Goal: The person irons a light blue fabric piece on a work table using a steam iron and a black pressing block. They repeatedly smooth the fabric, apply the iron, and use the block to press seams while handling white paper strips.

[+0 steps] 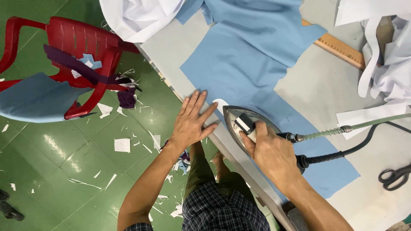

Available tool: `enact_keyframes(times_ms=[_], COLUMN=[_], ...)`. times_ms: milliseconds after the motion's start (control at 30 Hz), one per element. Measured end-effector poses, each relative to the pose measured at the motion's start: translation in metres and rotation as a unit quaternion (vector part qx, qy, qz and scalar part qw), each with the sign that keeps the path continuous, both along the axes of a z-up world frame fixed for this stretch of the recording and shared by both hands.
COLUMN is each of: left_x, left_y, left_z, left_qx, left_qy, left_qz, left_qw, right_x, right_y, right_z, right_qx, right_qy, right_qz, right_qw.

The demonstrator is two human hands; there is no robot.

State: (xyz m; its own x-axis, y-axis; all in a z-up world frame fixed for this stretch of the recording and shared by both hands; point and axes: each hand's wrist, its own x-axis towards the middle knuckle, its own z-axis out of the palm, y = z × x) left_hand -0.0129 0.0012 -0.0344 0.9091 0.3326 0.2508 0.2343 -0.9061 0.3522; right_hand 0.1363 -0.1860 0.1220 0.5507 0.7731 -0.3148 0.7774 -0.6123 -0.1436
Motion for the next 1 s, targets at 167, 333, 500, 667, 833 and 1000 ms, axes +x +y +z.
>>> enact_keyframes(times_ms=[167,333,500,667,833,1000], left_x=[0.000,0.000,0.000,0.000,0.000,0.000], left_y=[0.001,0.002,0.002,0.001,0.000,0.000], left_z=[0.003,0.005,0.008,0.003,-0.005,-0.006], left_qx=[-0.020,-0.030,-0.022,-0.023,-0.016,-0.010], left_qy=[-0.007,-0.011,-0.032,-0.049,-0.059,-0.062], left_qz=[-0.002,-0.003,-0.007,-0.005,-0.002,0.002], left_qw=[1.000,0.999,0.999,0.999,0.998,0.998], right_x=[-0.001,0.002,0.003,0.003,0.003,-0.001], right_y=[0.003,0.024,0.031,0.032,0.022,0.004], right_z=[-0.004,0.003,0.005,0.007,0.000,0.003], right_qx=[-0.023,-0.030,-0.049,-0.050,-0.047,-0.045], right_qy=[-0.005,-0.007,0.004,0.001,0.009,0.022], right_qz=[-0.005,-0.008,-0.023,-0.026,-0.027,-0.027], right_qw=[1.000,0.999,0.999,0.998,0.999,0.998])
